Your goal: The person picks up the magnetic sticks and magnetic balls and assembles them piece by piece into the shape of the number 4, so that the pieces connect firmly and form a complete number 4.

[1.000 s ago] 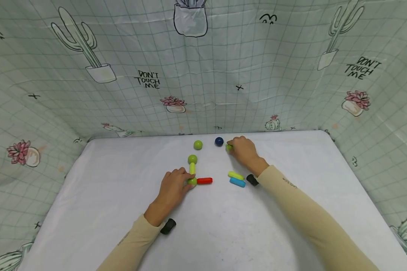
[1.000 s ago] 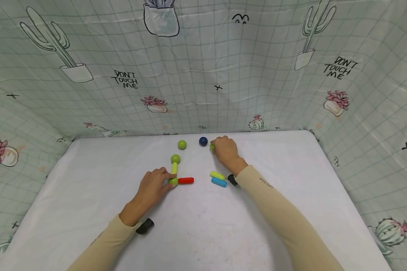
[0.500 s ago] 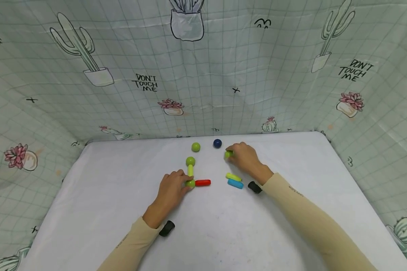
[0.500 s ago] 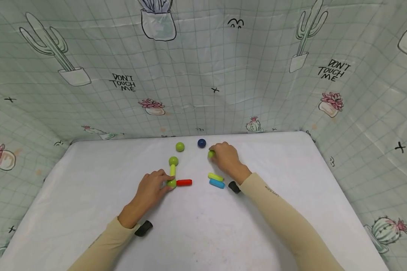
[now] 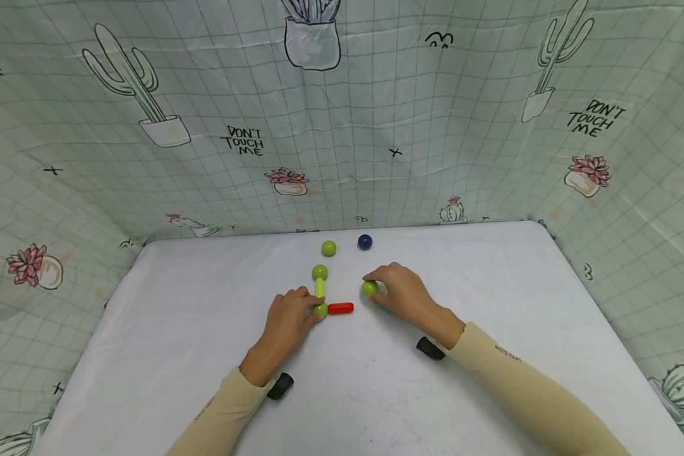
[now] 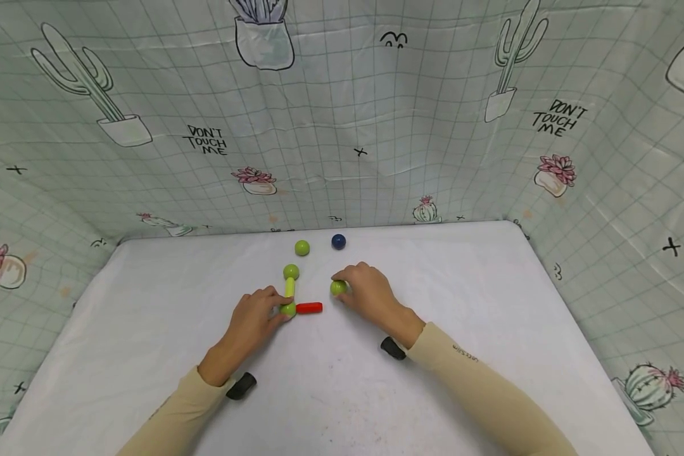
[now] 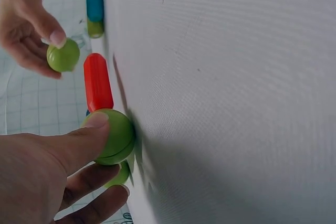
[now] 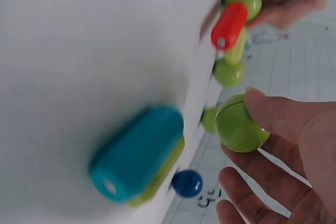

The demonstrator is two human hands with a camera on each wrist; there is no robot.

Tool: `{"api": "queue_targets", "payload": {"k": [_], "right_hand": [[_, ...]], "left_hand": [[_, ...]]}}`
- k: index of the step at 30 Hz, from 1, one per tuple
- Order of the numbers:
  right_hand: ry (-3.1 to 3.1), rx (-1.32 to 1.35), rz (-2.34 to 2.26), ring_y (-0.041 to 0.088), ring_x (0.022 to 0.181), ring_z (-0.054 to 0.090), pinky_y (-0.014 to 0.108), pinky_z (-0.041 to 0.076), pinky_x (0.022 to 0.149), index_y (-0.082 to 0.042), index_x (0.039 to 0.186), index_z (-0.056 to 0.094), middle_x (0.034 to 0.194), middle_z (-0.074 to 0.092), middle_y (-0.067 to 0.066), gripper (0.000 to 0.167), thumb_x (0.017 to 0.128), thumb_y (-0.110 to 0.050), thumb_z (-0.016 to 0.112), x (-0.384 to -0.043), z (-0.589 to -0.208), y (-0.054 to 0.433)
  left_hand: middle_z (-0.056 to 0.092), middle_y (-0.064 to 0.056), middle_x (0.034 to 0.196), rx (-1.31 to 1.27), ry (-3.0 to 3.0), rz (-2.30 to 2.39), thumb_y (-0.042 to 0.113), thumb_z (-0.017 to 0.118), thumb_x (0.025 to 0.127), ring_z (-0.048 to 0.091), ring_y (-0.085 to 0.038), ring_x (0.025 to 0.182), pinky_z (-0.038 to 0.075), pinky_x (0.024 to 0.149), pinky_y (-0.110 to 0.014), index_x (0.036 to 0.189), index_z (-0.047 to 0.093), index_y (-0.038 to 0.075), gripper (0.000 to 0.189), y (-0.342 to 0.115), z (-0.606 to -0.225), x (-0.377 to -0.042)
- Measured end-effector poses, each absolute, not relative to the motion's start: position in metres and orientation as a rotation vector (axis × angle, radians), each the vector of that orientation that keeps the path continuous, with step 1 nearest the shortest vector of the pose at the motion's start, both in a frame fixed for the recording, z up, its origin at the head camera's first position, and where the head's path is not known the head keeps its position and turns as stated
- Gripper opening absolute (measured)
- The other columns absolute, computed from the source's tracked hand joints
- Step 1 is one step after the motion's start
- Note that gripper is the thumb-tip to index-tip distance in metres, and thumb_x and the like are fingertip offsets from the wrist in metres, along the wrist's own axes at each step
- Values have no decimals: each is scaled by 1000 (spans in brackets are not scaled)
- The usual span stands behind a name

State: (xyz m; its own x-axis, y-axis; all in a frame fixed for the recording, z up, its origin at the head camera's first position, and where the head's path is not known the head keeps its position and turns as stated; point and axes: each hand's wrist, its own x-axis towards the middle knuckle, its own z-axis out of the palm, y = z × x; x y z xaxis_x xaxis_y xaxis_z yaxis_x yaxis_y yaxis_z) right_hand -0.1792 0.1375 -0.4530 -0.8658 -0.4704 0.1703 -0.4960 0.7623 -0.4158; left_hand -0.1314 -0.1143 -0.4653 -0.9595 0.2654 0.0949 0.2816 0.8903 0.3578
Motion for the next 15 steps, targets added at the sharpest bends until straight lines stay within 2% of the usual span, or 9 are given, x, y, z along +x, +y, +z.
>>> {"api": "queue_targets", "payload": {"k": [15], "right_hand": [[-2860,867,725,24,97,70,42,58,86,-5,111,81,107,80,6,32,82,-8,92,-161,-467,124]], "left_hand": [[71,-3,98,-421,-2996,-641,14,90,83,66,-23,92,46,77,-36,116,82,9,34,-117,-468,-131]]}}
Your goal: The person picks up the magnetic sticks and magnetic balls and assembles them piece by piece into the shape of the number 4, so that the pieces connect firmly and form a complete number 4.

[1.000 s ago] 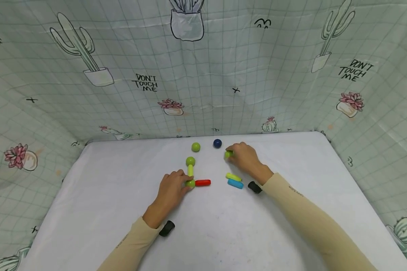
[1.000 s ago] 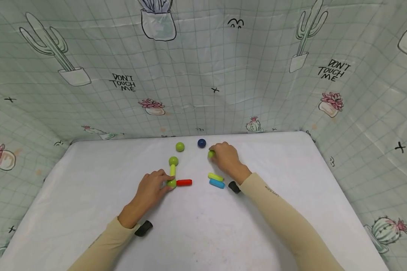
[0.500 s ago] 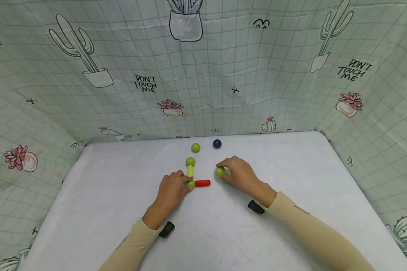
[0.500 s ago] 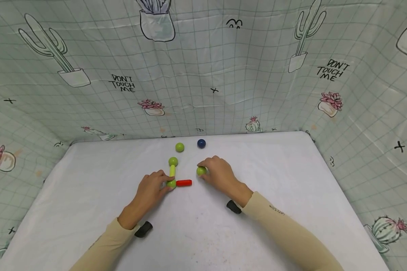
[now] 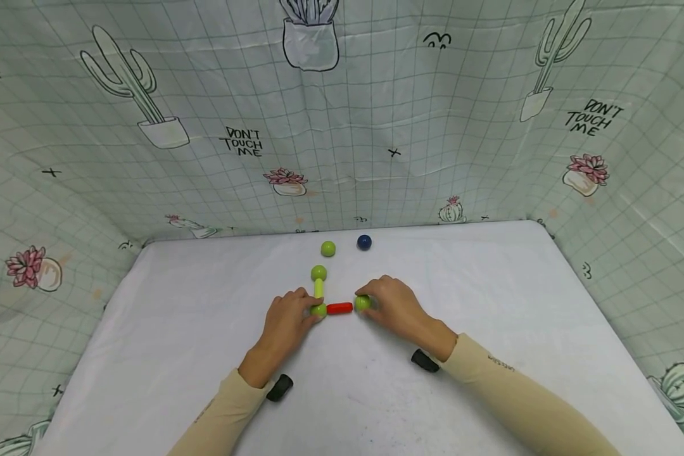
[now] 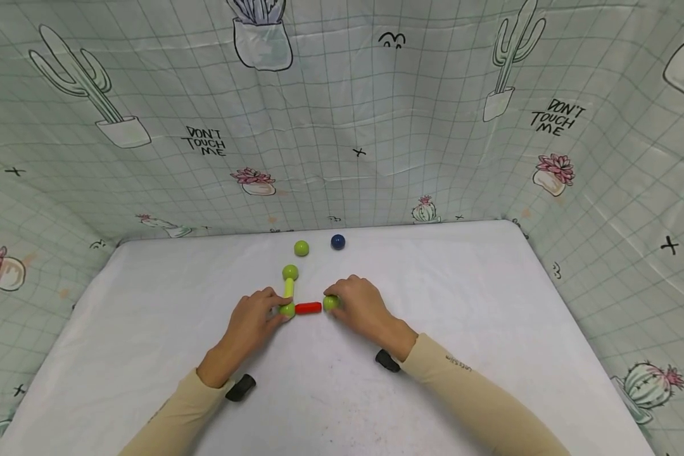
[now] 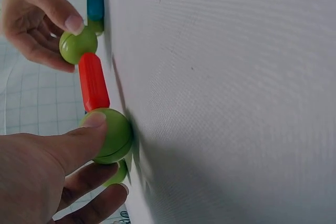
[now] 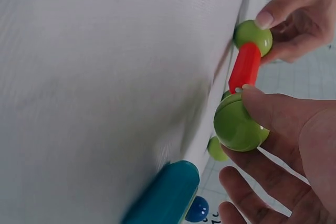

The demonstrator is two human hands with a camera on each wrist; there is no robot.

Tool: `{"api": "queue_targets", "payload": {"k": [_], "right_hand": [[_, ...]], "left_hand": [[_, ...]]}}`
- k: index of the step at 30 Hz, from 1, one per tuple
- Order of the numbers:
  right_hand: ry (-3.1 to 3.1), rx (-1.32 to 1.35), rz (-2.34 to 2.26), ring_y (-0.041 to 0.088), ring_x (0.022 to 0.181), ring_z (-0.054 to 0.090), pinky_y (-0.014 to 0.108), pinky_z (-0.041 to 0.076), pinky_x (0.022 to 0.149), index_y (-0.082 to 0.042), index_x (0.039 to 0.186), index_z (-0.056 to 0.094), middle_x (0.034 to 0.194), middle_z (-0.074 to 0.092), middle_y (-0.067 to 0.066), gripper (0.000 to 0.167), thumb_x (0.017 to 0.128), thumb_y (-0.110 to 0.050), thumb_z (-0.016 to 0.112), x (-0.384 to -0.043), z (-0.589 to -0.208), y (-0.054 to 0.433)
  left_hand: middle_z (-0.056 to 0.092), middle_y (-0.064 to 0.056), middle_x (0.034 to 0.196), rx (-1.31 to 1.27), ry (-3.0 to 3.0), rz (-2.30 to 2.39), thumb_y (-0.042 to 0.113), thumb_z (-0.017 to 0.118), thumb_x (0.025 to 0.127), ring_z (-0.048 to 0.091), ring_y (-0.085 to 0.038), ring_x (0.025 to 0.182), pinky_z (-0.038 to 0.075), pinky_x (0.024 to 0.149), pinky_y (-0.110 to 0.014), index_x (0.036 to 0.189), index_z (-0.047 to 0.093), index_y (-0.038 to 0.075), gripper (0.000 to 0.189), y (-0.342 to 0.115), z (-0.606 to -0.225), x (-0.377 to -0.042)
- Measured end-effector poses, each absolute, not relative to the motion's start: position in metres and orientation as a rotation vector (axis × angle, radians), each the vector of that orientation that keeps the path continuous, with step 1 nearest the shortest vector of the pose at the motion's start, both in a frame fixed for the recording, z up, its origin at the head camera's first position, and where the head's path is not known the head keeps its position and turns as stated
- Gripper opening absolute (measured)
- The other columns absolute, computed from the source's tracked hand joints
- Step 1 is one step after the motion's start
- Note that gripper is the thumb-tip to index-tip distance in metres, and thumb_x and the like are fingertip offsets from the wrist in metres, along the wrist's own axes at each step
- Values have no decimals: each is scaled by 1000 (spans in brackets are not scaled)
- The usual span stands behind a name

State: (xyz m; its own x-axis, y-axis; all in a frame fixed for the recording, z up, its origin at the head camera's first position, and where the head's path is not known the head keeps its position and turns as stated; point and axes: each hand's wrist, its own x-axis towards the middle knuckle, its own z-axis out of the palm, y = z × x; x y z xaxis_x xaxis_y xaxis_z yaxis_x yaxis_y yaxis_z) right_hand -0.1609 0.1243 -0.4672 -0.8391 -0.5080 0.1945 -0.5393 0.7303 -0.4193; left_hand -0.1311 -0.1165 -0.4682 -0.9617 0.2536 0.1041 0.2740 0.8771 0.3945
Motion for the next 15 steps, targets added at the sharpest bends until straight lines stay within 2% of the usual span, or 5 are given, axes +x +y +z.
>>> {"api": "queue_targets", "payload": {"k": [15], "right_hand": [[-2856,887,712,23,96,69,41,58,84,-6,110,81,106,80,5,31,81,-10,92,-156,-467,121]], "left_hand": [[71,-3,98,-441,-2965,-647,12,90,82,67,-23,92,48,77,-37,114,83,8,33,-117,-469,-130]]}}
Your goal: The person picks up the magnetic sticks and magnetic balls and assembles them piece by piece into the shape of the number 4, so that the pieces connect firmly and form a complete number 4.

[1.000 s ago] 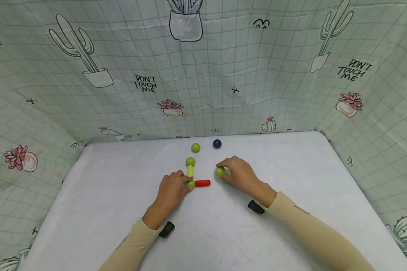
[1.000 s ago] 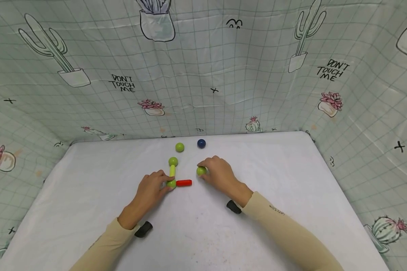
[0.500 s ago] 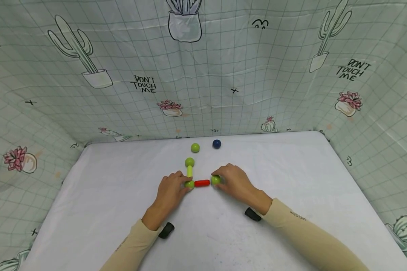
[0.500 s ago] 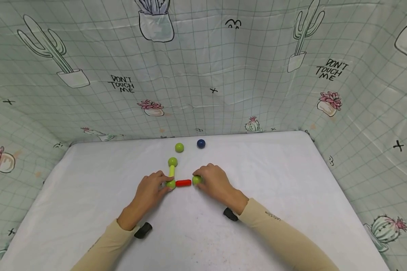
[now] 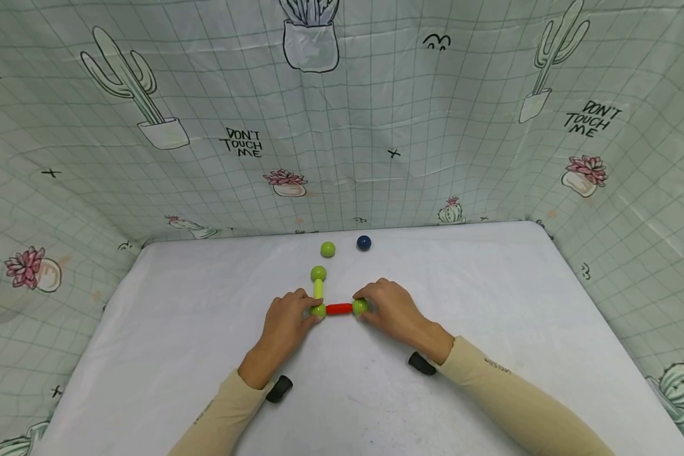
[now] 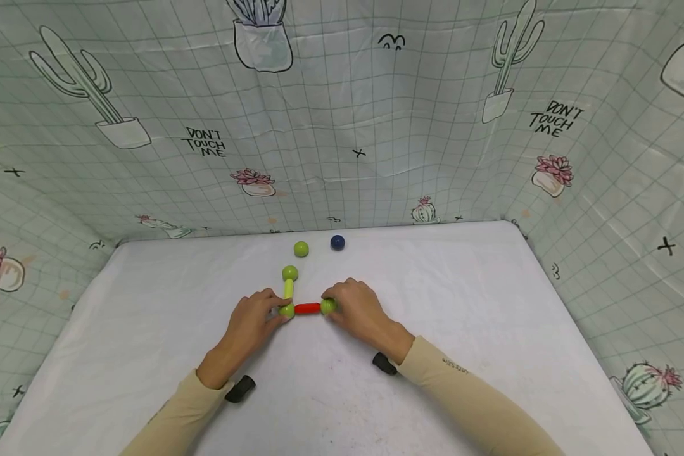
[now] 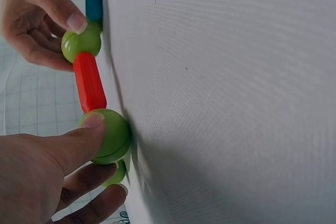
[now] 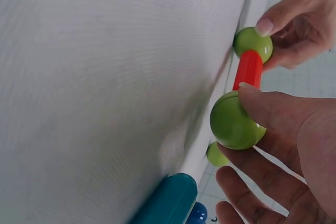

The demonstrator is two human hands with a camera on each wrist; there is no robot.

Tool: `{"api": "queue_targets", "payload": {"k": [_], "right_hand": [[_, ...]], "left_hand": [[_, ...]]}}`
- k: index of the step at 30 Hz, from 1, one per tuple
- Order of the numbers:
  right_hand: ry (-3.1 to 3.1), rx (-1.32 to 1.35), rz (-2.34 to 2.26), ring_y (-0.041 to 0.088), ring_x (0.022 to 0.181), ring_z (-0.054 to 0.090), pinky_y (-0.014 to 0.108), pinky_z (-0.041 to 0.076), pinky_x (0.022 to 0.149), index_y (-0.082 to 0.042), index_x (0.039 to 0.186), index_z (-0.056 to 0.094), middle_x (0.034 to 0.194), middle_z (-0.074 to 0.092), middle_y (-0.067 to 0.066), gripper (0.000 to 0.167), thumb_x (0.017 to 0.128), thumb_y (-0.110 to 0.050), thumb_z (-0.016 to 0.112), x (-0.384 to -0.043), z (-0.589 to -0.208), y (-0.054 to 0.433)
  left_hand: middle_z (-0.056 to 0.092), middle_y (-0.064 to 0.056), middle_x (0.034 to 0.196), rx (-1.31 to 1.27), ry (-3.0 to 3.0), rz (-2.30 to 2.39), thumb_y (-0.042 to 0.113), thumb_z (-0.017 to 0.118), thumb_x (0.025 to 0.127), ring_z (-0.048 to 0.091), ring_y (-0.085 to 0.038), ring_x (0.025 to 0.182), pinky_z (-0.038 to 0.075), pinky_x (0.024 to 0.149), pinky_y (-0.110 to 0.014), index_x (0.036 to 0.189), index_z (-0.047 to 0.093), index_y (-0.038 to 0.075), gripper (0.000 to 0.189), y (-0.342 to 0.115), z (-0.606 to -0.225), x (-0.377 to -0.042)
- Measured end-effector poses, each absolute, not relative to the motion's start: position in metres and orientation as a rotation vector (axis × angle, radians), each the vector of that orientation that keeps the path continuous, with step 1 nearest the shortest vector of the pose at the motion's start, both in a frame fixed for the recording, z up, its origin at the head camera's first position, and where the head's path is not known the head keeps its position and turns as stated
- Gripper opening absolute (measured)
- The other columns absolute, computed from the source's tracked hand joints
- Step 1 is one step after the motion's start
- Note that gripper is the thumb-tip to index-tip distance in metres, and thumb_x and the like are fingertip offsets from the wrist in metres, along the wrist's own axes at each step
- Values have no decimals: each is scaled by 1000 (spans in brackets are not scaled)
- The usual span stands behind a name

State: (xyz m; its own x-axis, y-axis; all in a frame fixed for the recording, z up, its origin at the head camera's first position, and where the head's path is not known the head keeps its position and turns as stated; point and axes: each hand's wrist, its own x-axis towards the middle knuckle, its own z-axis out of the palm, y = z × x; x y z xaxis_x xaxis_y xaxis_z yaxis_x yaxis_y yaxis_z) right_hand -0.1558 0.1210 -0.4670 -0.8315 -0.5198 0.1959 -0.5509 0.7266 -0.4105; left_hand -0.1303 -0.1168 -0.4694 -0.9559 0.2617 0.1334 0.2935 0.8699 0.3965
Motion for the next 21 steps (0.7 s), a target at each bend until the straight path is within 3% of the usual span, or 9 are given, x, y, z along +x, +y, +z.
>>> {"api": "queue_targets", "payload": {"k": [21], "right_hand": [[-2874,887,667,24,97,70,42,58,86,-5,111,80,107,80,6,32,82,-12,92,-153,-470,122]], "left_hand": [[70,-2,96,-446,-2954,-678,13,90,82,66,-23,90,45,74,-34,115,83,8,34,-117,-469,-130]]}}
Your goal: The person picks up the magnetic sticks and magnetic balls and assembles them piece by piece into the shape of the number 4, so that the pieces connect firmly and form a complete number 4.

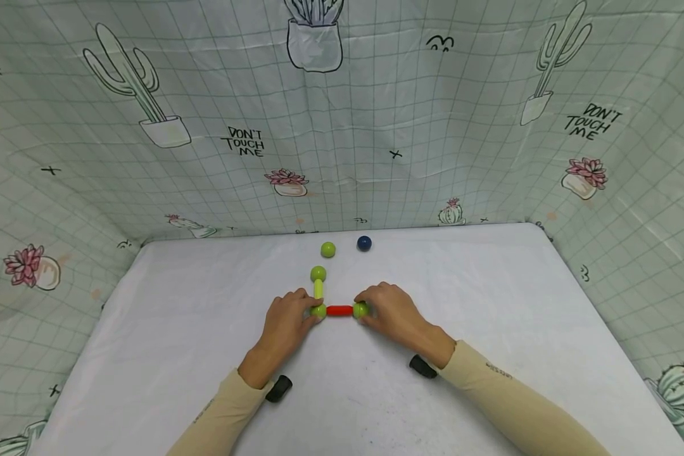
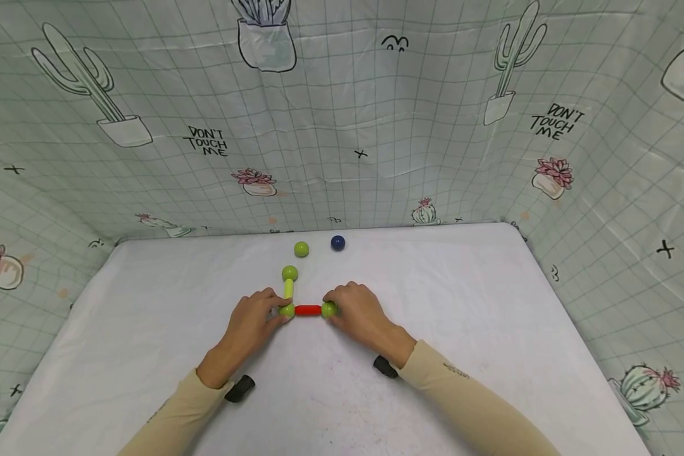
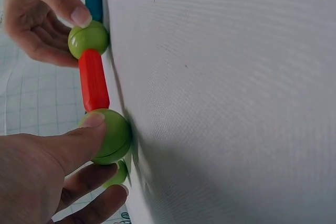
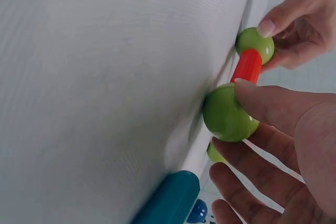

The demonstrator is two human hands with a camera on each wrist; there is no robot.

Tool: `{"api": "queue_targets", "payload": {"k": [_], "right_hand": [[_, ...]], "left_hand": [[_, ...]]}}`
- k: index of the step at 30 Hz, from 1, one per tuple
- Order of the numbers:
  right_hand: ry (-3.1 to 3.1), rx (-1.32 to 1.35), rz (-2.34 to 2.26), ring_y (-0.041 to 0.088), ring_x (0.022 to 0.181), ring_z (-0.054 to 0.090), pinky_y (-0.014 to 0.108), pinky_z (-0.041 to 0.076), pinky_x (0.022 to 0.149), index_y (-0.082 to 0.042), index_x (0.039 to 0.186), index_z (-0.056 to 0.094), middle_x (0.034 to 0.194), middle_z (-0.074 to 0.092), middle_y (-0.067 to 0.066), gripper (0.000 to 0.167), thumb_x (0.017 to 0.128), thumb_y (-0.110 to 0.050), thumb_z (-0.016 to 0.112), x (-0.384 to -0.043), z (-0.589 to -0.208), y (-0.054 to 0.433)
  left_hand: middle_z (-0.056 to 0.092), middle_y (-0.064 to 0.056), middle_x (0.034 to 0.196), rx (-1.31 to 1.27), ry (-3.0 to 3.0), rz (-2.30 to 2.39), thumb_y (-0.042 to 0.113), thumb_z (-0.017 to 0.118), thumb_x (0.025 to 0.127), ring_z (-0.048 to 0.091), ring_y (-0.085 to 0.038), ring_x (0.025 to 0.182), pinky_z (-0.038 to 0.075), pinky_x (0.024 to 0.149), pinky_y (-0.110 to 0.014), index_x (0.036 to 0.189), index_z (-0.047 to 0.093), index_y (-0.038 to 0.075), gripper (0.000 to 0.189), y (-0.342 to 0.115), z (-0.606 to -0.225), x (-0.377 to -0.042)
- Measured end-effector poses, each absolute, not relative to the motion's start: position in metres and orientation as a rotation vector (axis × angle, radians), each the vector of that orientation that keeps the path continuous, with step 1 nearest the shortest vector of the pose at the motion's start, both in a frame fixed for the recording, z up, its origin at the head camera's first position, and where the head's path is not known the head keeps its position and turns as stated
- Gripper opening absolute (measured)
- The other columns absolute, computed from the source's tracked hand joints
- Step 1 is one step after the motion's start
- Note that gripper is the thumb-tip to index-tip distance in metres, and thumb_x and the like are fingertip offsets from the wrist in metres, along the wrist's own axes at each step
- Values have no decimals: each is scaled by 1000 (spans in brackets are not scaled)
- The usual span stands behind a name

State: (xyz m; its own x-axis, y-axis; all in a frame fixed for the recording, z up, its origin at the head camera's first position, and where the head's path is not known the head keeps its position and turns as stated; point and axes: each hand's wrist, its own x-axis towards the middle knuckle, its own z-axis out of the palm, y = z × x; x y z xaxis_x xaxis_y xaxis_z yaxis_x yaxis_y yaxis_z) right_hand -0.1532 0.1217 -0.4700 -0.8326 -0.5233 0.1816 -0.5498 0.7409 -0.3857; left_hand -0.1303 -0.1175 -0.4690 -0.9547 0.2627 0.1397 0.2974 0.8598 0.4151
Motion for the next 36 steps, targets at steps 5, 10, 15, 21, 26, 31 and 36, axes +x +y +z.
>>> {"api": "queue_targets", "payload": {"k": [5,10,15,21,26,31,36], "right_hand": [[-2868,834,710,27,103,71,45,57,90,-6,115,80,113,79,7,34,83,-12,91,-154,-466,132],[-2842,764,710,30,104,71,47,57,90,-5,117,79,114,78,9,33,86,-11,89,-157,-463,149],[-2875,682,717,32,108,71,49,57,92,-4,119,78,117,77,11,31,89,-10,85,-163,-465,166],[-2935,653,673,32,107,71,50,57,92,-3,119,78,115,77,11,31,90,-11,85,-167,-470,179],[-2941,684,634,32,105,72,50,57,91,-4,118,79,113,77,11,31,89,-12,86,-169,-472,183],[-2891,811,534,30,102,72,47,58,89,-5,118,80,110,78,9,31,88,-9,87,-173,-473,184],[-2781,1000,403,26,94,71,41,59,84,-6,114,82,101,77,6,30,84,-4,89,-177,-475,187]], "left_hand": [[69,-1,95,-449,-2948,-689,13,91,82,66,-22,88,44,73,-33,114,83,8,34,-118,-469,-130],[69,-2,95,-446,-2956,-679,13,90,82,66,-23,88,44,73,-33,115,83,8,34,-119,-468,-130],[69,-3,96,-438,-2969,-651,14,90,82,65,-23,87,45,74,-34,115,82,8,34,-118,-469,-132],[69,-3,96,-431,-2979,-655,14,90,82,65,-22,88,45,74,-34,115,83,9,34,-118,-470,-131],[69,-3,96,-428,-2979,-653,14,90,82,66,-23,88,45,74,-34,115,83,8,34,-117,-469,-131],[69,-3,97,-423,-2982,-652,14,90,83,66,-23,89,46,75,-35,115,82,8,34,-116,-470,-132],[69,-3,97,-421,-2987,-650,14,90,82,66,-23,91,47,76,-35,115,82,8,34,-116,-469,-131]]}}
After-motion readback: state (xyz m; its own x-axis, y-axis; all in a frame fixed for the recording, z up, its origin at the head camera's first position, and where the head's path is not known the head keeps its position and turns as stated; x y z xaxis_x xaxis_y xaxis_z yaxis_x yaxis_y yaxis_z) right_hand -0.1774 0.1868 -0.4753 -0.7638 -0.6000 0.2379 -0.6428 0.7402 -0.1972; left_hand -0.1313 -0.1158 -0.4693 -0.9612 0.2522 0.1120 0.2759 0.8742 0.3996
